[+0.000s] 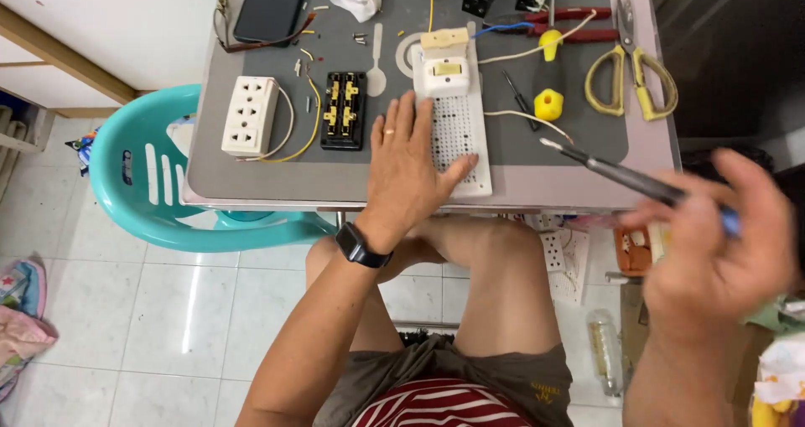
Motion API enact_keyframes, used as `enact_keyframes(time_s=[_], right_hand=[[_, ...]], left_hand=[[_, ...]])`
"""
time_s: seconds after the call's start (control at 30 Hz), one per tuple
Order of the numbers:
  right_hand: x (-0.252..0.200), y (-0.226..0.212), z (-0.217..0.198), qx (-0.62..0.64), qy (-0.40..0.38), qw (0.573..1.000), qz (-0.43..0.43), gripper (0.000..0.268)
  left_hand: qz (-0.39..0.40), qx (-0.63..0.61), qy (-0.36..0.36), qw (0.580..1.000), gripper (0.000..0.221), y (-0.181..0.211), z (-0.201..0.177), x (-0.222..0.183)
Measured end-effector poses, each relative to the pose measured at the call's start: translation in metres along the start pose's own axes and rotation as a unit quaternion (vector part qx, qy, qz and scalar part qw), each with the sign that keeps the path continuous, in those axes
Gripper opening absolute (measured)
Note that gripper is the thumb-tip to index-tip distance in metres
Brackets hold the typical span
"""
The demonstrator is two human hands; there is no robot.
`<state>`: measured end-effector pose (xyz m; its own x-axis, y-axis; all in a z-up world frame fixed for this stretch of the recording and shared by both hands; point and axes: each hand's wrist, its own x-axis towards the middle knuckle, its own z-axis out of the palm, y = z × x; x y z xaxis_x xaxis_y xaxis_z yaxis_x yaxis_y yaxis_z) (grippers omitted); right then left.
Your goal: Disassembling an electrical power strip and related components by unscrewing terminals and removing wires.
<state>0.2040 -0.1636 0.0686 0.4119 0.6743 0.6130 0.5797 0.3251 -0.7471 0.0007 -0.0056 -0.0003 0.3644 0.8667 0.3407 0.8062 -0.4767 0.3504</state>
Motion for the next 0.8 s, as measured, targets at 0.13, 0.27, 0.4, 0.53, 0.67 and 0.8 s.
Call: enact_keyframes(time_s=[0.13,0.27,0.4,0.53,0.67,0.8], right_hand=[[0.031,-0.002,0.034,0.020,-0.054,0.997,-0.060,0.024],[0.058,0.003,0.068,-0.024,-0.095,0.988,-0.116,0.024],[0.087,0.016,0.099,-0.057,-0.097,0.980,-0.166,0.024],[0.109,0.019,0.118,-0.110,-0.107,0.960,-0.232,0.018],[0.120,0.027,0.130,-0.147,-0.119,0.943,-0.272,0.017],[0.123,0.019,0.138,-0.148,-0.137,0.943,-0.266,0.015]], left_hand=[[0.005,-0.009,0.003,1.000,0.082,0.002,-0.012,0.003],[-0.008,-0.057,0.019,0.998,0.074,-0.003,-0.016,0.014],[-0.082,-0.102,0.045,0.990,0.075,-0.005,-0.010,0.039],[-0.032,-0.066,0.070,0.995,0.080,-0.013,0.013,0.047],[-0.019,-0.055,0.085,0.995,0.077,-0.014,0.017,0.045],[-0.019,-0.055,0.085,0.995,0.074,-0.016,0.014,0.045]])
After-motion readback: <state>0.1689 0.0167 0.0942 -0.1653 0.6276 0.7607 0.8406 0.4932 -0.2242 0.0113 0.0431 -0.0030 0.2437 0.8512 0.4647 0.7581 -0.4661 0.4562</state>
